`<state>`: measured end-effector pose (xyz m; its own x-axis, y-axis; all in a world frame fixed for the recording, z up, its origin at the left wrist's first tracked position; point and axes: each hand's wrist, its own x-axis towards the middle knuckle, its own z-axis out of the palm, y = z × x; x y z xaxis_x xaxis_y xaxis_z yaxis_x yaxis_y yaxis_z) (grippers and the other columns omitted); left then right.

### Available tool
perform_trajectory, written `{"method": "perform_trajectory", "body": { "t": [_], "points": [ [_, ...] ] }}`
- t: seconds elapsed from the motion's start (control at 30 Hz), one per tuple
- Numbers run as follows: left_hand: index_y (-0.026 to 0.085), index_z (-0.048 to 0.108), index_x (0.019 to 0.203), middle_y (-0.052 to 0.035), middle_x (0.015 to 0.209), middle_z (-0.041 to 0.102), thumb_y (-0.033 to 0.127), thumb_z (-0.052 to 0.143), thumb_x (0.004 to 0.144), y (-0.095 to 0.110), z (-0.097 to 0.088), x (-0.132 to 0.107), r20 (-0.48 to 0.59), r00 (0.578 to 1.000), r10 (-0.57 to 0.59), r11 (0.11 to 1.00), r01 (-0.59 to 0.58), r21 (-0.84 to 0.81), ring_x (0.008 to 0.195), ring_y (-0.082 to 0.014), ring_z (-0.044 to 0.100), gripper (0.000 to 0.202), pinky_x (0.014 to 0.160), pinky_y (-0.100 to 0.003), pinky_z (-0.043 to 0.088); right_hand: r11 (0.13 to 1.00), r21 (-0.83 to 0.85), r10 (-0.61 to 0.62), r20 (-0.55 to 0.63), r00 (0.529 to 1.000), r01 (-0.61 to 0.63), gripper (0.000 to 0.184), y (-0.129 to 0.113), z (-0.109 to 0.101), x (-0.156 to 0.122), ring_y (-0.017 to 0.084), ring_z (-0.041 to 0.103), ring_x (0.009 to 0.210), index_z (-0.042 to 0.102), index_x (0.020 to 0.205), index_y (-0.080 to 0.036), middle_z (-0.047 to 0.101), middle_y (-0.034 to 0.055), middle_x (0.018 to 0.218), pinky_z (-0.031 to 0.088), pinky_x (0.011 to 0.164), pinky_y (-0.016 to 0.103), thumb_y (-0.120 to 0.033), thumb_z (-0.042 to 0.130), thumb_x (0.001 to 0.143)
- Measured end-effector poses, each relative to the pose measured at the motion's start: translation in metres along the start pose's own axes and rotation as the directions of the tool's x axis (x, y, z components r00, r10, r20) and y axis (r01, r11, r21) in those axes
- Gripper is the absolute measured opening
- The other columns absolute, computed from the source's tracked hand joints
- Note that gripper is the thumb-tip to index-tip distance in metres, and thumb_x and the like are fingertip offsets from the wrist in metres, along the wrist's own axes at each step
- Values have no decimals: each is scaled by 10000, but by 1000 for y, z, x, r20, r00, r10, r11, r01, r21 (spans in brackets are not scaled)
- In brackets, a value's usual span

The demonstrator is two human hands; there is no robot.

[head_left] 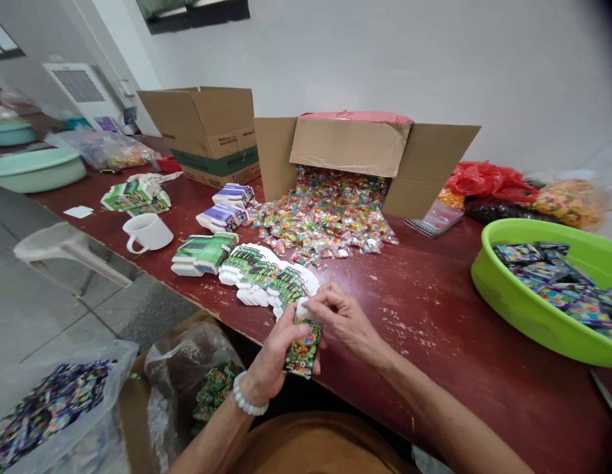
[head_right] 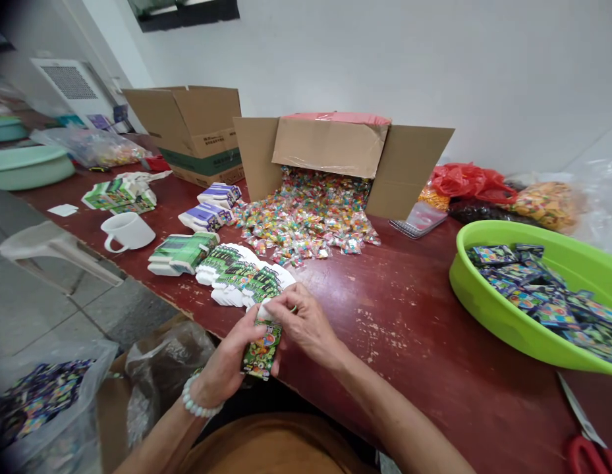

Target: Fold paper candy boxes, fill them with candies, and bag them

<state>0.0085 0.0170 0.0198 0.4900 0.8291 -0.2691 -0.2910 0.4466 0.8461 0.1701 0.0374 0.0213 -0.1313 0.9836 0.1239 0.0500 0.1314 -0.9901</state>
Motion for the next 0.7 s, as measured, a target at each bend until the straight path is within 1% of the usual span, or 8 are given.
{"method": "perform_trajectory", "body": {
  "t": [0.1, 0.2, 0.3, 0.37, 0.43, 0.53, 0.63, 0.7],
  "points": [
    [147, 496, 1239, -55, 709, 679, 471, 402, 915, 2, 0, 1, -17, 1000, -4, 993, 2, -114, 433, -150, 596, 467, 410, -232, 442, 987, 145, 85, -58, 995, -76, 326, -2, 0, -2, 134, 555, 801, 643, 1049, -224, 584, 26, 969, 467, 672, 235, -458, 635, 822],
    [152, 475, 1285, -53, 694, 686, 479, 407, 919, 0, -1, 1, -43, 999, -9, 990, 3, -140, 420, -151, 597, 496, 394, -228, 450, 949, 255, 166, 98, 981, -186, 475, 0, 2, -4, 103, 551, 677, 567, 1149, -222, 588, 38, 1039, 470, 594, 225, -439, 713, 752],
    [165, 486, 1265, -31, 691, 683, 428, 472, 905, -4, 0, 0, -88, 995, 38, 992, -48, -114, 397, -129, 575, 446, 376, -210, 442, 933, 272, 181, 214, 960, -237, 479, 4, 10, -7, 76, 519, 536, 539, 1185, -246, 602, 44, 1055, 460, 497, 230, -436, 695, 775],
    [173, 507, 1225, -22, 735, 687, 377, 532, 885, -5, 1, 0, -129, 987, 97, 989, -111, -101, 425, -111, 582, 397, 395, -195, 456, 974, 183, 105, 157, 982, -133, 331, 5, 14, -9, 106, 579, 618, 623, 1067, -233, 611, 54, 1071, 493, 551, 247, -427, 671, 803],
    [179, 520, 1192, -19, 754, 685, 366, 560, 876, -3, 0, 0, -127, 987, 97, 985, -114, -131, 463, -119, 604, 370, 420, -205, 486, 997, 17, -73, 73, 995, 72, 210, 5, 13, -10, 165, 632, 809, 688, 903, -214, 639, 67, 1055, 521, 705, 284, -407, 628, 846],
    [166, 525, 1190, -30, 684, 670, 490, 485, 900, 2, -3, 0, -11, 999, -51, 969, 47, -243, 442, -161, 616, 436, 405, -262, 511, 940, -155, -288, 111, 951, 303, 219, 0, 8, -10, 191, 642, 909, 713, 904, -223, 697, 67, 953, 495, 825, 308, -361, 543, 912],
    [199, 483, 1282, -34, 688, 678, 538, 424, 914, 6, -4, -1, 49, 994, -97, 936, 108, -334, 458, -194, 642, 503, 407, -308, 531, 922, -205, -283, 228, 932, 330, 257, -4, 5, -11, 169, 643, 808, 714, 905, -213, 701, 52, 857, 493, 764, 286, -329, 489, 940],
    [209, 470, 1315, -36, 713, 691, 512, 424, 924, 7, -2, -1, 41, 997, -71, 928, 81, -363, 477, -197, 656, 497, 419, -311, 540, 938, -214, -231, 206, 951, 274, 218, -6, 7, -11, 157, 630, 750, 710, 847, -195, 687, 42, 806, 489, 725, 274, -304, 532, 910]
  ]
}}
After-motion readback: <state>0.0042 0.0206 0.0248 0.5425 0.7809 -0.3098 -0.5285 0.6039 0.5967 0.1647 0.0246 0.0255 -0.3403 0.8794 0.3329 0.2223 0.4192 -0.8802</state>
